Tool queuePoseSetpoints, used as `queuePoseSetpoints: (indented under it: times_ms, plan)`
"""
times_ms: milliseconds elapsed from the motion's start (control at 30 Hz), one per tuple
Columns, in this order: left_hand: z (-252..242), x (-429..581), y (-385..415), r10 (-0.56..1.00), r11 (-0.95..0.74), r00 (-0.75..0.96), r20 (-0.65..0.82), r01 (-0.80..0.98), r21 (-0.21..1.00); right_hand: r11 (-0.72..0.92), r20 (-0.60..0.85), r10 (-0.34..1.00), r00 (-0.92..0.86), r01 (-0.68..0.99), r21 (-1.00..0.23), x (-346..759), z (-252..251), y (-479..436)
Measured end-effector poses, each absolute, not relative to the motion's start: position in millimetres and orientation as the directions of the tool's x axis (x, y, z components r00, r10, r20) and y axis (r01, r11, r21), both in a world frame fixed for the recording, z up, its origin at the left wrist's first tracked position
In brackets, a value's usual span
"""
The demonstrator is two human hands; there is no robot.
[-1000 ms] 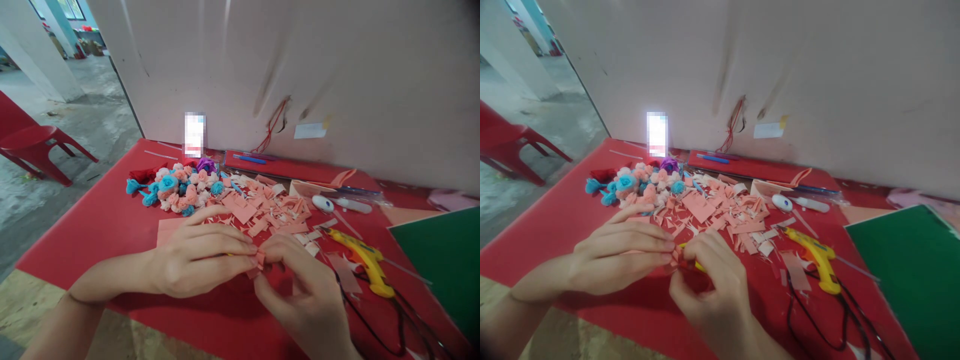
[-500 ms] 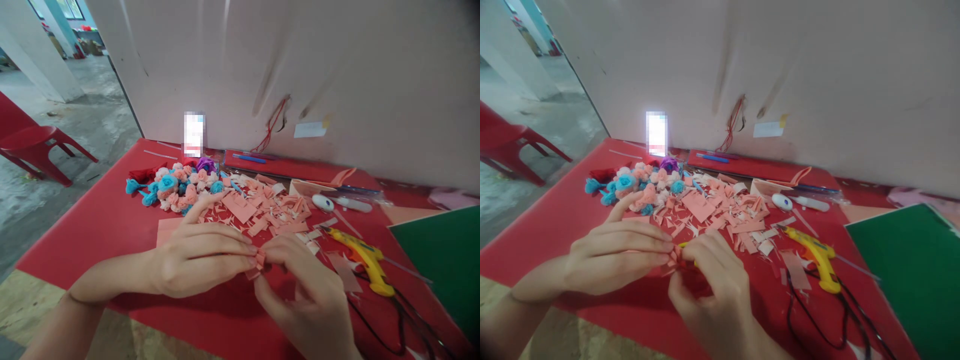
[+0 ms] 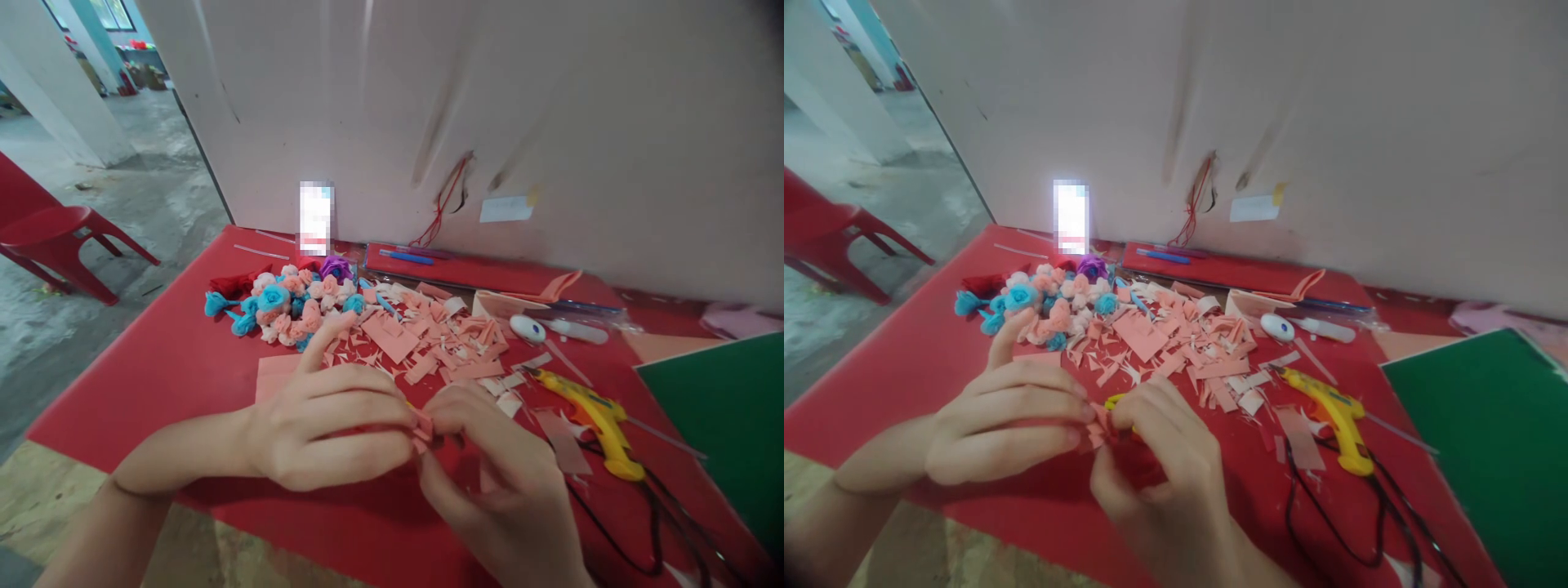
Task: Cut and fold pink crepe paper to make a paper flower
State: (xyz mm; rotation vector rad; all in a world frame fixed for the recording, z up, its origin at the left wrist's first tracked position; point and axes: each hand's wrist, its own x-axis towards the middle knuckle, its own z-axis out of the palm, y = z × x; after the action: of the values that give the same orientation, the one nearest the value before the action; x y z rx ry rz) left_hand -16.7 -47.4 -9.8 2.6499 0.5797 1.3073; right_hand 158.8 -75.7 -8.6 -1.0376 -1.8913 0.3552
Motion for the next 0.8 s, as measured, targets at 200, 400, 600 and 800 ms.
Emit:
queuePoseSetpoints:
  times_ms: [200, 400, 600, 800]
  plan:
    - [7, -15, -38, 0.401, -0.893, 0.686, 0.608, 0.143, 0.427, 0.597, 0.510, 0.802, -0.311, 0.455, -0.661, 163, -6, -74]
    - [11, -17, -38, 0.445, -0.813, 0.704, 0.553, 0.058, 0.580, 0.565, 0.426, 0.819, -0.385, 0.410, -0.716, 168, -5, -76]
    - [12, -19, -37, 0.483, -0.789, 0.676, 0.557, 0.060, 0.612, 0.586, 0.441, 0.802, -0.403, 0.389, -0.711, 169, -6, -76]
    - [12, -19, -37, 0.508, -0.735, 0.683, 0.524, 0.027, 0.678, 0.607, 0.453, 0.790, -0.413, 0.427, -0.670, 169, -4, -77]
